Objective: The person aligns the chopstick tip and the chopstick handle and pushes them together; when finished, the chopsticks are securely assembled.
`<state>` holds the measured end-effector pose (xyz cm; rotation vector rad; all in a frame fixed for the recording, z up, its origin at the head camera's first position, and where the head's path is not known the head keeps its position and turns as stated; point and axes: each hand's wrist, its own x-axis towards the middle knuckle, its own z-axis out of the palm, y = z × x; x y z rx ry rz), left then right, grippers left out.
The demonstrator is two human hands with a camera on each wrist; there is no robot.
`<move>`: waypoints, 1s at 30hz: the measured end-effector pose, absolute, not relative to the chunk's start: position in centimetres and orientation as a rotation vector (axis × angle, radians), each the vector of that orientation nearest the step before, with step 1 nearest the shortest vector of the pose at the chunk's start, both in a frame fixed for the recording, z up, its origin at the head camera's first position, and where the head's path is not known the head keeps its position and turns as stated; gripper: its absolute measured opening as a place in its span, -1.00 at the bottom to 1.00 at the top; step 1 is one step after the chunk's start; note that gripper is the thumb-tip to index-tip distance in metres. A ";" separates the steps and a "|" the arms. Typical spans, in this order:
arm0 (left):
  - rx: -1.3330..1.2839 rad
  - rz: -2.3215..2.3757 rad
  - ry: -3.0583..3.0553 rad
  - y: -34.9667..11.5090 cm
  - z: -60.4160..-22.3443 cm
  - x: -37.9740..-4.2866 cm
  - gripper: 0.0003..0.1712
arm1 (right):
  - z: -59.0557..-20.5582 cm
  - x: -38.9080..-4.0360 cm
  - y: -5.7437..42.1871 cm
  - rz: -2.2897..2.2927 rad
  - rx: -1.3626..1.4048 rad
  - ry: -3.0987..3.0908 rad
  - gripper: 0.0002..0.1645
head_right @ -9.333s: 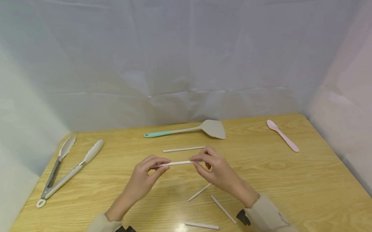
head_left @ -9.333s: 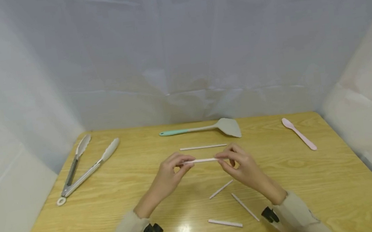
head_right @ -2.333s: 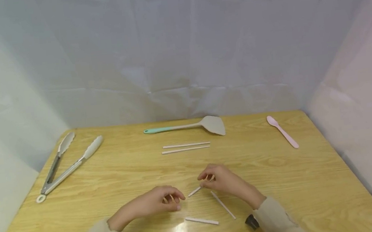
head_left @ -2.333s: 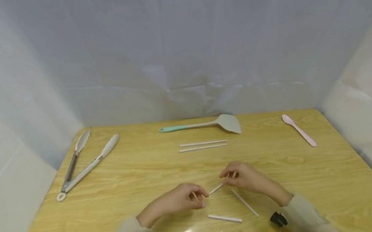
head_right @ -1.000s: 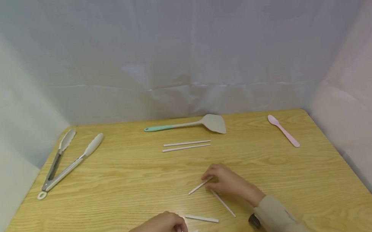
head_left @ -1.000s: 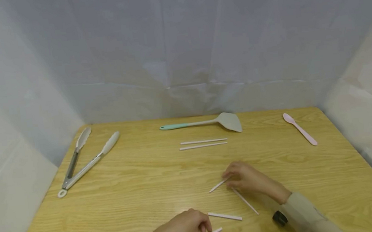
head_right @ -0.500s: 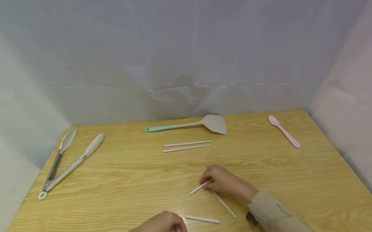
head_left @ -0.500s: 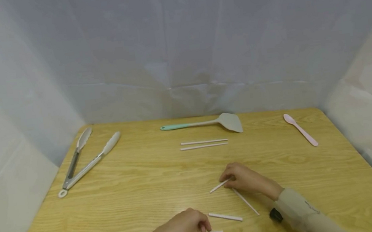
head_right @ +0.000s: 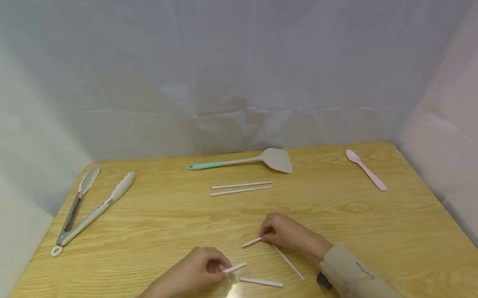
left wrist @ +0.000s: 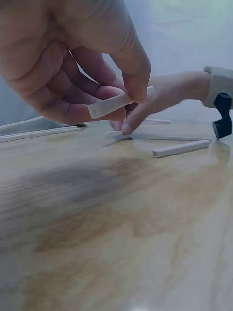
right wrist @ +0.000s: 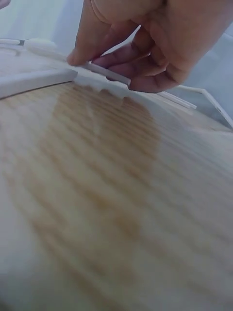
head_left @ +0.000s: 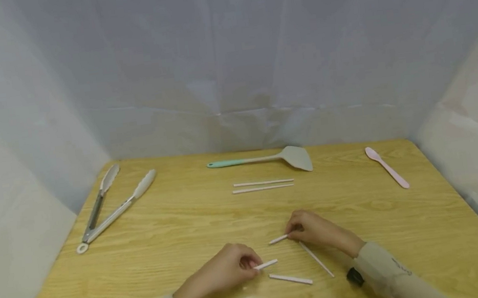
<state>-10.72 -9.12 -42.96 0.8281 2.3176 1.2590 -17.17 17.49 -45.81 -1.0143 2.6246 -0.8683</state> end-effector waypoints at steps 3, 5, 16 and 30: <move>0.817 1.274 2.358 -9.5 -42.8 -11.4 -0.87 | -45.6 -17.2 17.6 -0.933 -0.997 2.627 -0.95; 0.802 1.281 2.387 -9.7 -42.7 -11.9 -0.87 | -45.2 -17.0 17.8 -0.994 -0.985 2.628 -0.94; 0.729 1.390 2.481 -10.0 -41.5 -13.4 -0.84 | -41.4 -15.9 18.2 -1.283 -1.106 2.704 -0.92; 0.798 1.595 2.521 -10.1 -40.0 -13.8 -0.78 | -38.5 -14.8 17.9 -1.412 -1.250 2.747 -0.83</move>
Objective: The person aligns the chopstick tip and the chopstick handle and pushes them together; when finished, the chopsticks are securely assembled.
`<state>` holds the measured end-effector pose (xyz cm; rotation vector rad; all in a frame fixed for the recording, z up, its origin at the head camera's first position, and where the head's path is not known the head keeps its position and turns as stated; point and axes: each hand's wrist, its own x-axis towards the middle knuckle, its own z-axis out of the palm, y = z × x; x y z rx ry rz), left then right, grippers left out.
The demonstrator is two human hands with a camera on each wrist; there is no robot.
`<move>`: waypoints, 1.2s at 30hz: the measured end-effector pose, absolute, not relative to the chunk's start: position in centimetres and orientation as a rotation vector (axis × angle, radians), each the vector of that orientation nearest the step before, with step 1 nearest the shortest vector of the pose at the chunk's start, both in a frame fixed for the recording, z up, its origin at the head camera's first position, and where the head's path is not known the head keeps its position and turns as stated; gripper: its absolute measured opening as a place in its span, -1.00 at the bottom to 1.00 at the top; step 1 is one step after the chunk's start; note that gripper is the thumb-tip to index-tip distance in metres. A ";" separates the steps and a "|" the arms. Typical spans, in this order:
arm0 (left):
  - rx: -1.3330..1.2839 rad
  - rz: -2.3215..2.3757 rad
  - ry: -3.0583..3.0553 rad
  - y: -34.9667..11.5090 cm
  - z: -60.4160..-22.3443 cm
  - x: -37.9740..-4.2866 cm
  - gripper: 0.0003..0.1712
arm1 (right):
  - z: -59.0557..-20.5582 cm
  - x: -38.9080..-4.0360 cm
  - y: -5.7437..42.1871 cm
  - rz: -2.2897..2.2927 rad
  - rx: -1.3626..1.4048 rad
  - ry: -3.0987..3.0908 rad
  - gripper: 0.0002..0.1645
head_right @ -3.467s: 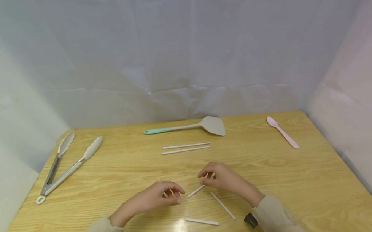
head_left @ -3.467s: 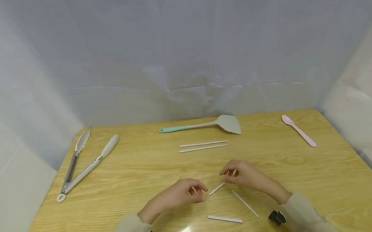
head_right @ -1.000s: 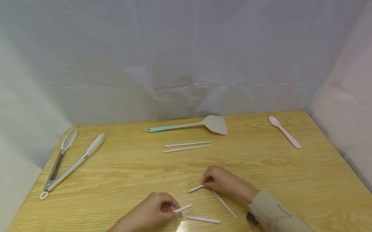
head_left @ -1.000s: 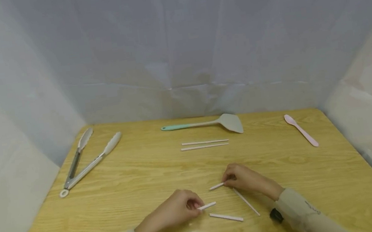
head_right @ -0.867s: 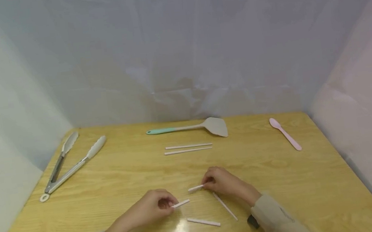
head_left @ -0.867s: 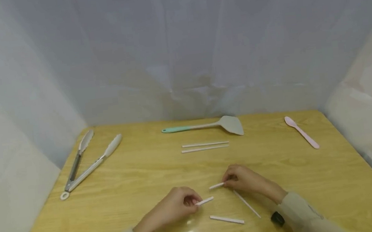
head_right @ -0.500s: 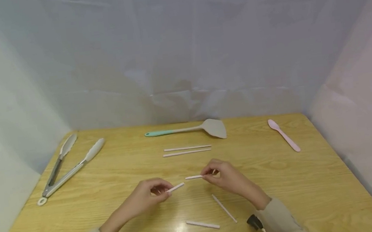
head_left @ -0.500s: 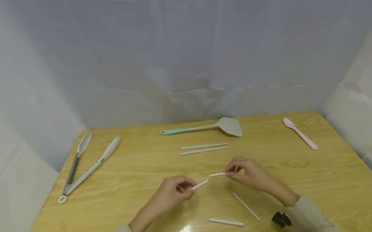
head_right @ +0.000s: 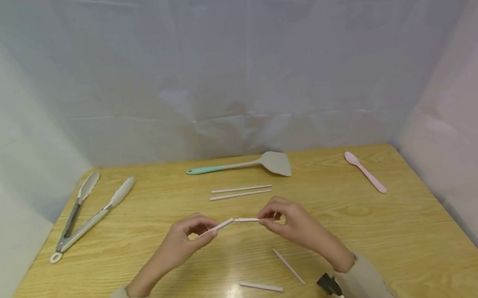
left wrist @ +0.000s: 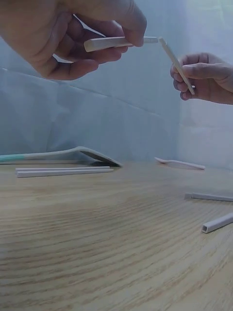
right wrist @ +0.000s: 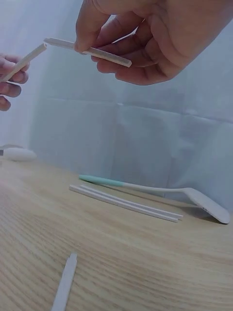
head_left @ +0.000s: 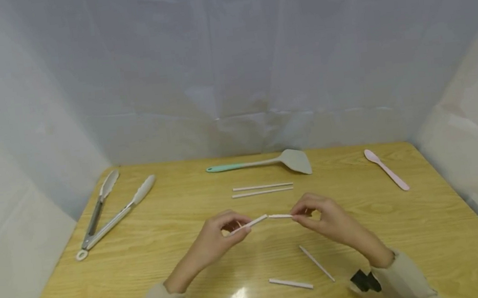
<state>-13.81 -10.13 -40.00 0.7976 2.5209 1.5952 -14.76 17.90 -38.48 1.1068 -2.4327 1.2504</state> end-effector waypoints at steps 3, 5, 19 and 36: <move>0.816 1.606 2.526 -10.0 -39.8 -13.9 -0.79 | -38.2 -14.7 17.9 1.241 1.105 -2.425 -0.83; 0.823 1.611 2.529 -10.0 -39.7 -14.0 -0.79 | -38.0 -14.6 17.9 1.244 1.104 -2.428 -0.83; 0.820 1.574 2.565 -9.8 -39.0 -14.2 -0.81 | -37.4 -14.5 18.2 1.200 1.096 -2.413 -0.81; 0.832 1.641 2.564 -9.8 -39.2 -14.4 -0.82 | -37.7 -14.5 18.2 1.165 1.097 -2.401 -0.80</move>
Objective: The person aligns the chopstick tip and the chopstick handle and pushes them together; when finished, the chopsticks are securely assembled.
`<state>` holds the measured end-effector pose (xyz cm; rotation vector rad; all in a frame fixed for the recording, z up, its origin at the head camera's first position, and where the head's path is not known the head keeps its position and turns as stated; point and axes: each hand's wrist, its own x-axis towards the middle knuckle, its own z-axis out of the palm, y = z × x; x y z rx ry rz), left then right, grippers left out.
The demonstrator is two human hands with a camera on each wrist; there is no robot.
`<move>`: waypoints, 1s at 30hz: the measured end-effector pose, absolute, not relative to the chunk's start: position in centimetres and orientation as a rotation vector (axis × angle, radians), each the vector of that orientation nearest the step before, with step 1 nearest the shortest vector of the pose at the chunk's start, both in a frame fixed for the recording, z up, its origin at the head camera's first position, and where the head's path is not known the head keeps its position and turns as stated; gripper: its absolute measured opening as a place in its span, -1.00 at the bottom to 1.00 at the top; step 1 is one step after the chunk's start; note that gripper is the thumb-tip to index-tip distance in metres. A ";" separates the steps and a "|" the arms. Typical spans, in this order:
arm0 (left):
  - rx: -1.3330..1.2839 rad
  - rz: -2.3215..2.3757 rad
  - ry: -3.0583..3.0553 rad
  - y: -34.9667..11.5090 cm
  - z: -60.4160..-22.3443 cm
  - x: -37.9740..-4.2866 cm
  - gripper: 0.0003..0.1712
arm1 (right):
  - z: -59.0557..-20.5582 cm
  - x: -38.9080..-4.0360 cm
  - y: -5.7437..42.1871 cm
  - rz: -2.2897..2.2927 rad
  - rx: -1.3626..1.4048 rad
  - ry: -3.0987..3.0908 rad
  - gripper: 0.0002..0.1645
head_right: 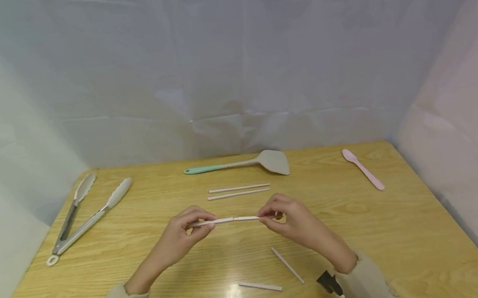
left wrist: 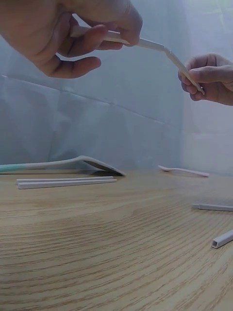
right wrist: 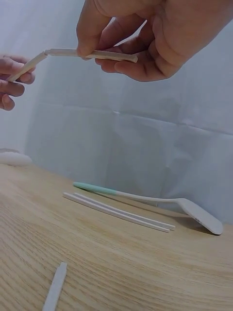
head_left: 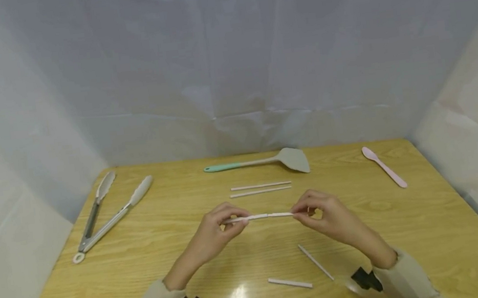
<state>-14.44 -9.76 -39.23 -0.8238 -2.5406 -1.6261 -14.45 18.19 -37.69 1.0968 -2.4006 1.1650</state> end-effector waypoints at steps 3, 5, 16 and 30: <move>-0.830 -1.602 -2.528 -9.8 -39.3 -14.4 -0.83 | -37.7 -14.5 18.1 1.163 1.102 -2.396 -0.79; -0.841 -1.596 -2.515 -9.9 -39.3 -14.4 -0.83 | -37.7 -14.5 18.0 1.162 1.099 -2.395 -0.79; -0.855 -1.611 -2.526 -9.9 -39.3 -14.3 -0.83 | -37.8 -14.4 17.8 1.185 1.080 -2.379 -0.77; -0.797 -1.685 -2.519 -9.6 -38.9 -13.6 -0.79 | -38.3 -14.0 16.4 1.313 1.009 -2.256 -0.77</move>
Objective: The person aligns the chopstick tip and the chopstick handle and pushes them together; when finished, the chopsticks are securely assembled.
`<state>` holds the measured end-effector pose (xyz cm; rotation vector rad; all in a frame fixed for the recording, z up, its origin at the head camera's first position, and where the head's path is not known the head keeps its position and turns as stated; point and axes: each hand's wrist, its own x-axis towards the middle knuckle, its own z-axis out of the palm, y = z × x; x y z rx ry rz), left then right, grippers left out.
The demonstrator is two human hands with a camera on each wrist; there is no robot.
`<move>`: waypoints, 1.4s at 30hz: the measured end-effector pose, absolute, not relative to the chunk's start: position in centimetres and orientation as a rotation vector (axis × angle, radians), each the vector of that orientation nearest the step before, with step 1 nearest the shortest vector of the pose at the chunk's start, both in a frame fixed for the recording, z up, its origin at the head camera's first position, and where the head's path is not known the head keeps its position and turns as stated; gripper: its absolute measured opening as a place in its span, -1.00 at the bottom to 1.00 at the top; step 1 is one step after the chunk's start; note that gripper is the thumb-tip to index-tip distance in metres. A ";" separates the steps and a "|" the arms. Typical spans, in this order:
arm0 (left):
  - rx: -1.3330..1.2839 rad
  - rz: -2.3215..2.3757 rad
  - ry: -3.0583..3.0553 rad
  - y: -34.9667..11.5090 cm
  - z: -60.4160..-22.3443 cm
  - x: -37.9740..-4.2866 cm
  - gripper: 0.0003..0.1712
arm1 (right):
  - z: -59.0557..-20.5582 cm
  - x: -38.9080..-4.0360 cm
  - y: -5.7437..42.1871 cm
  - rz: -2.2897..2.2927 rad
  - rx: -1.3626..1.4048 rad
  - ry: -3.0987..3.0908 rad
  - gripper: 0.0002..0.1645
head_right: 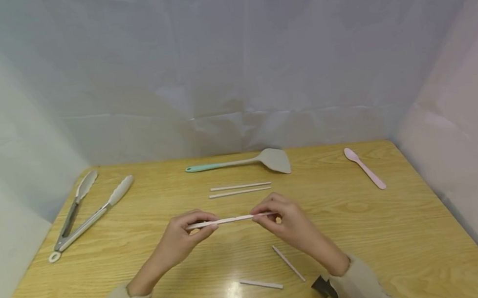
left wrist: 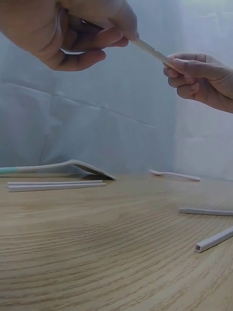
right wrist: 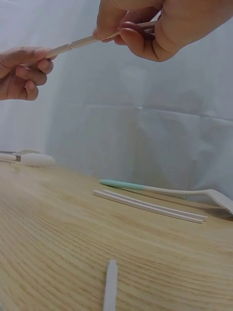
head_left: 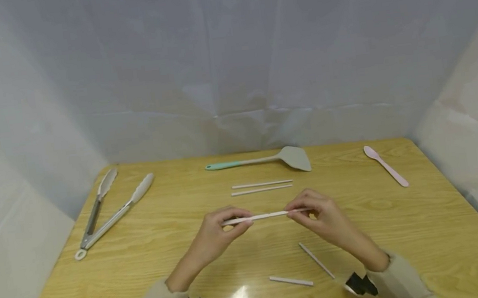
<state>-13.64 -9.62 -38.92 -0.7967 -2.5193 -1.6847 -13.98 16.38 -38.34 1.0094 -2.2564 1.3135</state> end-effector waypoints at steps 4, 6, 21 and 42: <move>-0.778 -1.693 -2.503 -9.4 -38.8 -13.4 -0.80 | -38.3 -13.8 16.2 1.326 0.987 -2.252 -0.77; -0.762 -1.697 -2.503 -9.3 -38.8 -13.3 -0.80 | -38.3 -13.7 16.2 1.325 0.975 -2.251 -0.78; -0.800 -1.683 -2.409 -8.7 -38.9 -12.7 -0.83 | -38.6 -13.1 15.6 1.273 1.003 -2.110 -0.89; -0.878 -1.683 -2.304 -8.6 -39.0 -12.8 -0.88 | -38.6 -12.9 15.1 1.273 1.000 -2.056 -0.86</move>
